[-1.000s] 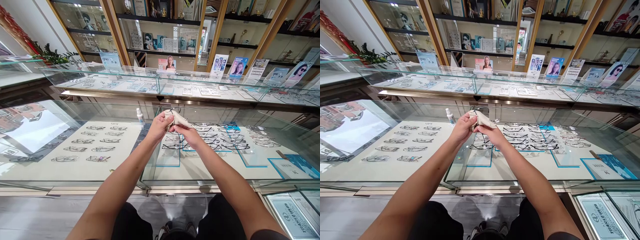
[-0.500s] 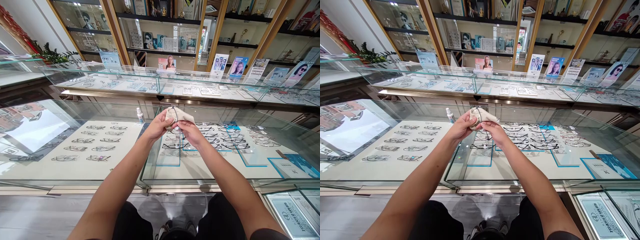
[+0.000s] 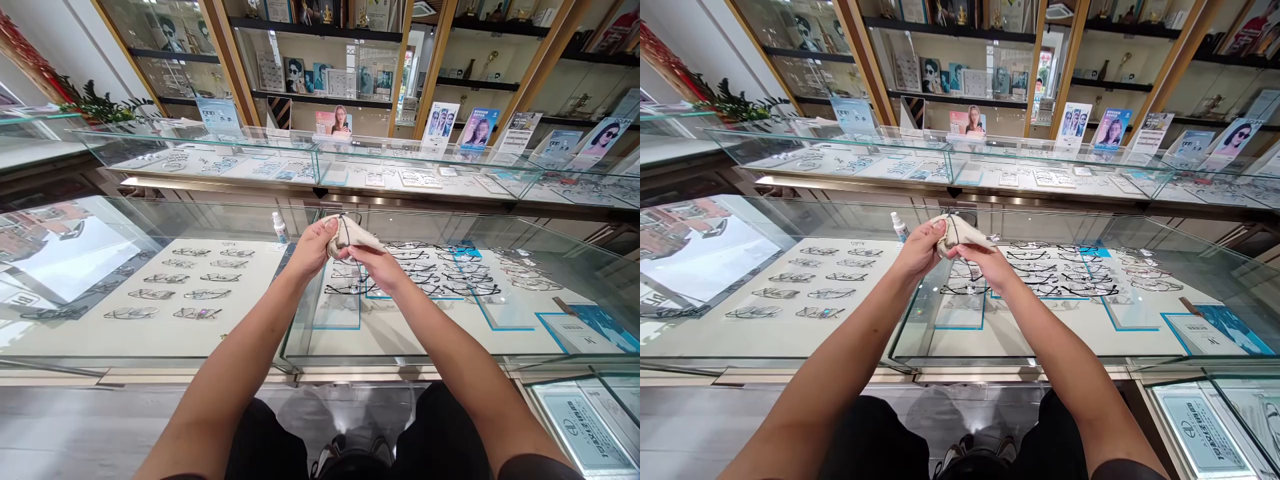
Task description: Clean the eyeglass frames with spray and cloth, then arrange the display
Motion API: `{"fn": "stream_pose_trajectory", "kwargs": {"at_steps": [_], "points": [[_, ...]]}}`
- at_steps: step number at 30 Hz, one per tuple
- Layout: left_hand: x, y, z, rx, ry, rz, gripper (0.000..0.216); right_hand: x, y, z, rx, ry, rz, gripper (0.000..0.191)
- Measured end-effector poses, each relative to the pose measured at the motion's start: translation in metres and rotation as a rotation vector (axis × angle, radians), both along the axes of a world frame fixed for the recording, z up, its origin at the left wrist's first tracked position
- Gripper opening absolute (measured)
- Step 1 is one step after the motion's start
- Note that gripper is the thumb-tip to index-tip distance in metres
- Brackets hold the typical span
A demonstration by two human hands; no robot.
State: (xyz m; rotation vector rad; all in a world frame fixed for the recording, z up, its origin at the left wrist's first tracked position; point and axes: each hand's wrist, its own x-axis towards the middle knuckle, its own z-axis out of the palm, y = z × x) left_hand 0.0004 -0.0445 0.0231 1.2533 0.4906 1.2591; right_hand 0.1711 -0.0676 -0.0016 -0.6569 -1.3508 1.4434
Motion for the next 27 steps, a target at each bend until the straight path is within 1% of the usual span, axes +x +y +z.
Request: {"fn": "stream_pose_trajectory", "kwargs": {"at_steps": [5, 10, 14, 16, 20, 22, 24, 27], "points": [[0.000, 0.000, 0.000, -0.028, -0.020, -0.049, 0.054, 0.005, 0.007, 0.000, -0.073, 0.068, 0.009, 0.037], [0.008, -0.005, -0.001, -0.010, -0.037, 0.049, 0.049, -0.007, 0.001, -0.005, -0.029, 0.051, -0.023, 0.036], [0.010, -0.005, -0.003, 0.003, -0.042, 0.108, 0.051, -0.014, -0.005, -0.005, -0.013, 0.025, -0.059, 0.033], [0.008, -0.003, -0.003, 0.002, -0.039, 0.087, 0.052, -0.012, -0.005, -0.003, -0.018, 0.029, -0.069, 0.031], [0.003, -0.001, -0.002, -0.043, -0.042, -0.014, 0.049, -0.001, 0.001, 0.001, -0.034, 0.049, -0.067, 0.031], [0.003, -0.001, -0.001, -0.054, -0.051, -0.037, 0.052, 0.002, 0.003, 0.002, -0.037, 0.046, -0.053, 0.032], [0.004, -0.003, -0.001, -0.048, -0.052, -0.035, 0.055, 0.000, 0.004, 0.000, -0.036, 0.042, -0.037, 0.034], [0.008, -0.005, -0.001, -0.038, -0.041, 0.012, 0.051, -0.007, 0.000, -0.003, -0.033, 0.035, -0.039, 0.038]]}}
